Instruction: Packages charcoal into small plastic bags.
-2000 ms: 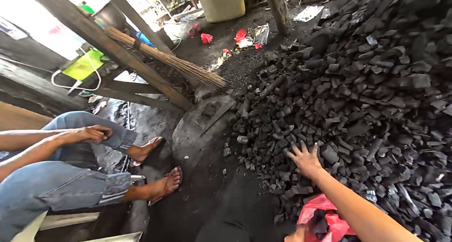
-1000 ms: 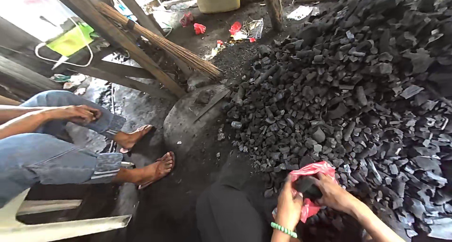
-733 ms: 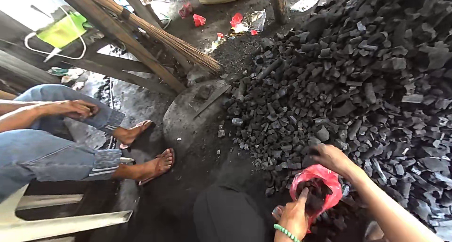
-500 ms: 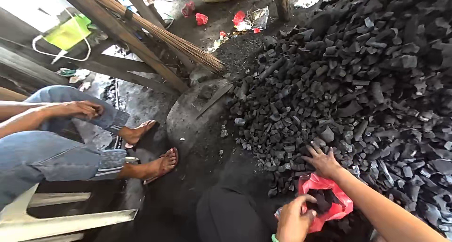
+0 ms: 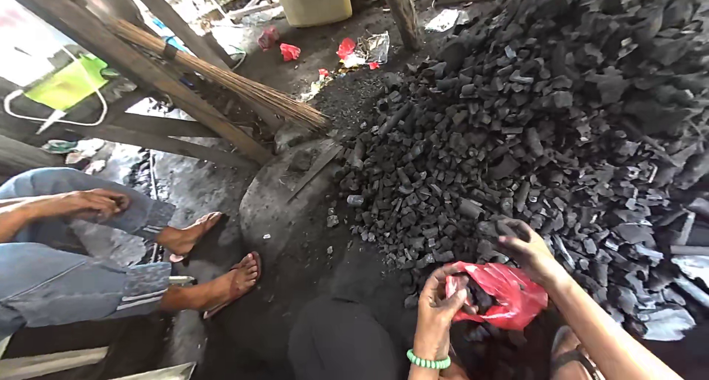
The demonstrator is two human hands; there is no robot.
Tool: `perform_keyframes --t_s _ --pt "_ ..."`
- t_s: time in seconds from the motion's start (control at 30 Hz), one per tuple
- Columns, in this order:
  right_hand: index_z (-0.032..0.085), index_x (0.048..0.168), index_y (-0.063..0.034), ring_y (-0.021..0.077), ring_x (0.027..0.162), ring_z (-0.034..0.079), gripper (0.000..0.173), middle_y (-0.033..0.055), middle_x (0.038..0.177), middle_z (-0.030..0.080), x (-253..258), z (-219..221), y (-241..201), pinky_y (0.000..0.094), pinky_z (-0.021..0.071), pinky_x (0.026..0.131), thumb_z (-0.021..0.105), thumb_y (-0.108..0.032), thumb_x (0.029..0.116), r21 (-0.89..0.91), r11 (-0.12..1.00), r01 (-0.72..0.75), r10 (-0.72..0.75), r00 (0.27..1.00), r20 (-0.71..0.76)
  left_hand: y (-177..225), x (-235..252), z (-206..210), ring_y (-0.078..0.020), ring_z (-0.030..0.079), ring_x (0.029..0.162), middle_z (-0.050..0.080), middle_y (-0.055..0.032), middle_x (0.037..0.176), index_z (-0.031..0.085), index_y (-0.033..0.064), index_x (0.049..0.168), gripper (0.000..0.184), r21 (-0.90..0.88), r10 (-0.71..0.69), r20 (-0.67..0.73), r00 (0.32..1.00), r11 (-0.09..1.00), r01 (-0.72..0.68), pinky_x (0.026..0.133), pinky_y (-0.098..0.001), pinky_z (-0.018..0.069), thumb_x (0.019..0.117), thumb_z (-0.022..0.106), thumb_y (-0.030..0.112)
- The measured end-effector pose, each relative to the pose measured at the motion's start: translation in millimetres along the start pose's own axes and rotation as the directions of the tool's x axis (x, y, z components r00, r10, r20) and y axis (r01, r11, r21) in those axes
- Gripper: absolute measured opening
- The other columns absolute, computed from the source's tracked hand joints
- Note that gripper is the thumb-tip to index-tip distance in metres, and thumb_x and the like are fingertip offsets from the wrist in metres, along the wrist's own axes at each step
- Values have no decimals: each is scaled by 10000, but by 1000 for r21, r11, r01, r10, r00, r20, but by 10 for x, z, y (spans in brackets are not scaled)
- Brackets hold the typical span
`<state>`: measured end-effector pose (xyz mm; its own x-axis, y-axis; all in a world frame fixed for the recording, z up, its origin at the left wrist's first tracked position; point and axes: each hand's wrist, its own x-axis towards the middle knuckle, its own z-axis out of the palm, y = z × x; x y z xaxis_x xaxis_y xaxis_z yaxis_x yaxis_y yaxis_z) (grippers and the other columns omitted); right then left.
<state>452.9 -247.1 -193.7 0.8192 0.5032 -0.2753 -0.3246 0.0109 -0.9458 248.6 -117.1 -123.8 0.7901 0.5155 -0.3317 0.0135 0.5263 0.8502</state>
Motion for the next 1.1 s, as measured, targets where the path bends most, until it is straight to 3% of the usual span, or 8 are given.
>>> perform_keyframes --t_s 0.1,0.2,0.33,0.47,0.6,0.8,0.93,1.1 --pt "657 1216 -237 237 937 730 535 79 1094 712 -377 31 -115 427 640 818 861 -355 737 499 847 -184 22 950 312 -18 10 75 -217 705 882 625 -178 1257 399 -7 1459 638 -40 -1 -23 1000 999 0 736 -361 621 862 623 -11" --pt "648 1244 -150 260 1043 700 493 123 1176 687 -573 54 35 449 605 899 809 -326 813 115 967 -227 119 801 587 -28 10 133 -225 700 915 600 -186 1281 339 16 1503 700 -41 15 -48 999 999 -17 746 -368 621 865 628 -7" --pt "483 1528 -204 498 1454 328 753 303 1611 268 -446 341 -54 629 338 1154 820 -346 870 -878 455 148 527 750 399 -16 -37 159 -188 683 846 605 -173 1251 366 7 1495 678 20 -23 -39 999 1000 24 686 -324 600 870 626 12" --pt "651 1339 -40 348 1124 653 384 229 1274 654 -238 341 -484 533 502 999 688 -180 984 -785 593 181 484 699 527 16 -28 136 -147 664 730 625 -152 1182 394 -12 1468 625 7 -12 -49 999 1000 12 595 -279 581 881 605 15" --pt "655 1150 29 245 835 716 221 158 957 717 327 284 -537 432 602 786 579 -152 1049 -619 786 12 198 943 269 -37 34 77 -129 651 689 649 -153 1167 444 -30 1420 546 -10 -14 -51 999 1000 13 524 -245 544 895 585 24" --pt "356 1601 -323 592 1495 147 867 258 1677 157 606 332 191 908 169 1006 804 -400 863 -996 21 91 419 903 91 -32 87 35 -110 643 653 649 -130 1154 471 -45 1374 484 -4 -61 -40 997 998 61 520 -238 553 906 567 31" --pt "560 1471 -234 582 1448 278 498 275 1607 326 287 303 340 864 224 1024 651 -271 983 -982 -39 183 365 918 157 -56 124 60 -117 640 647 660 -148 1166 464 -50 1375 489 10 -92 -3 996 996 92 528 -247 549 910 579 49" --pt "569 1453 -219 546 1392 380 640 288 1547 384 481 -91 241 692 451 1001 790 -238 853 -979 39 199 383 902 199 -69 97 112 -126 647 651 654 -144 1160 483 -53 1365 469 36 -96 15 995 995 95 535 -256 563 912 566 39"
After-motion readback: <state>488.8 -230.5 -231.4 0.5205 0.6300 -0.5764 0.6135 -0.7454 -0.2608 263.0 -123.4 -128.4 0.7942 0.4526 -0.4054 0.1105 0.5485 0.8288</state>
